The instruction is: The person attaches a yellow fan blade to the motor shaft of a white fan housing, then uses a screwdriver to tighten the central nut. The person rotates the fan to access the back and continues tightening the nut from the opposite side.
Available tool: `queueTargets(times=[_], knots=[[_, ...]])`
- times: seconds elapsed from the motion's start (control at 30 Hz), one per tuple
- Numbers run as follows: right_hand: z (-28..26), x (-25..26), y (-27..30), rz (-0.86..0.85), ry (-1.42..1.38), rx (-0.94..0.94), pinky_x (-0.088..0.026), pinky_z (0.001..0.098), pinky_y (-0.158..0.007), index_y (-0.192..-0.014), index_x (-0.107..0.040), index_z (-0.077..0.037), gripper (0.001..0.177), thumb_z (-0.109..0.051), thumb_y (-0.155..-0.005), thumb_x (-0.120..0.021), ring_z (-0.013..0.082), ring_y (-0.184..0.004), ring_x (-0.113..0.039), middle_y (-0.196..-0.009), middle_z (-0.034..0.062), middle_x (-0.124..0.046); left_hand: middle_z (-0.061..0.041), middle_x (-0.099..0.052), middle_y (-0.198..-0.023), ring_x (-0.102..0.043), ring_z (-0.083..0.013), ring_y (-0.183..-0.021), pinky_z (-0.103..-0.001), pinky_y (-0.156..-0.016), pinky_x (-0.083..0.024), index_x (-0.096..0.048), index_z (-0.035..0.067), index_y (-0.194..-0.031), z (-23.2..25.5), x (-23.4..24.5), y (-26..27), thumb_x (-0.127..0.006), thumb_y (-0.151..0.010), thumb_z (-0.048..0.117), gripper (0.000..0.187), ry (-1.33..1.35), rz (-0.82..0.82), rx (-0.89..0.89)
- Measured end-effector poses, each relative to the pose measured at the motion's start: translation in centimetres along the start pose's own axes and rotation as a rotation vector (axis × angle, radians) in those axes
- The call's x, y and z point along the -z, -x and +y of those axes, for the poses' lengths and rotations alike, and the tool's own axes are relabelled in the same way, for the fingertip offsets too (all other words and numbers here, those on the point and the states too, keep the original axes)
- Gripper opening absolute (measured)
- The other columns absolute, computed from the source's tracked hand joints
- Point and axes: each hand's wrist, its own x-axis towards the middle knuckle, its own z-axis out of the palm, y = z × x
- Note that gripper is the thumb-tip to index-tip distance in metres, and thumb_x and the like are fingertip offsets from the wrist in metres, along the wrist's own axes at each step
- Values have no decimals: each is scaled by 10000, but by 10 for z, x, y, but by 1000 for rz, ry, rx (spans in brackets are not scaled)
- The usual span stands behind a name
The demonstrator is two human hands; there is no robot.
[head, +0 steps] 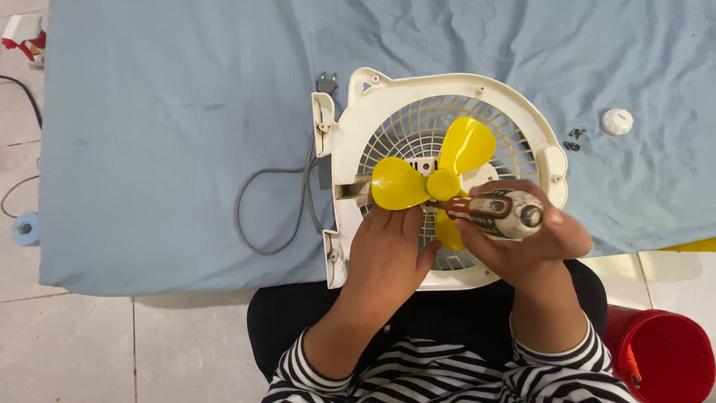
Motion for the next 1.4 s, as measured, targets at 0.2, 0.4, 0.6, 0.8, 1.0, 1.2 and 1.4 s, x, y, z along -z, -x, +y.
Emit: queueTargets(times=[0.2, 0.4, 0.6, 0.8, 1.0, 1.2, 1.4], knots=[[-13, -1, -25, -91, -96, -28, -657, 392, -836, -1388, -242, -274, 889, 88, -818, -820, 336, -1001, -721, -1282, 267, -549, -239, -638, -1170, -607, -405, -1105, -475, -934, -509, -578, -58, -1306, -1, 3, -2, -828, -715, 182, 684, 30, 40, 8], [-8, -1, -44, -125, 26, -5, -640, 341, -824, -1419, -386, -201, 873, -68, -803, -989, 289, -991, -736, -1225, 175, -632, -174, -676, -1164, -615, -364, -1133, -462, -952, -524, -625, -19, -1245, -10, -3, -8, -799, -723, 221, 600, -22, -38, 29], [-18, 9, -51, -178, -211, -5, -623, 442, -961, -1294, -489, -102, 564, 91, -819, -724, 349, -1156, -698, -1316, 272, -594, -166, -693, -1171, -602, -351, -1175, -459, -913, -536, -629, -16, -1224, -23, -4, -13, -778, -689, 202, 597, -103, -67, -62], [-22, 4, -63, -55, 126, -20, -577, 396, -862, -1127, -582, -124, 567, -112, -728, -984, 297, -1027, -634, -1120, 208, -572, -112, -749, -1022, -679, -308, -1042, -454, -821, -563, -731, 142, -1203, -38, 7, -25, -579, -862, 46, 386, -177, -235, -29], [-25, 4, -75, -88, -156, 69, -544, 430, -1018, -1204, -505, -38, 408, 66, -836, -645, 345, -1178, -634, -1270, 248, -603, -108, -746, -980, -717, -325, -938, -468, -766, -565, -741, 187, -1170, -44, 10, -47, -539, -962, 131, 295, -460, -479, -24], [-12, 2, -61, -43, -79, 52, -581, 340, -891, -1183, -591, -66, 436, -47, -865, -888, 250, -1085, -660, -1168, 155, -629, -71, -756, -1070, -713, -305, -986, -456, -818, -541, -752, 222, -1187, -54, 6, -36, -572, -918, 144, 333, -359, -258, -177], [-12, 0, -58, -7, -26, 78, -528, 373, -856, -1203, -602, -70, 474, -155, -799, -836, 255, -1047, -584, -1107, 184, -565, -79, -749, -1094, -679, -297, -1050, -482, -1003, -437, -702, 256, -1290, -46, 3, -20, -544, -807, 2, 569, -363, -212, -116]])
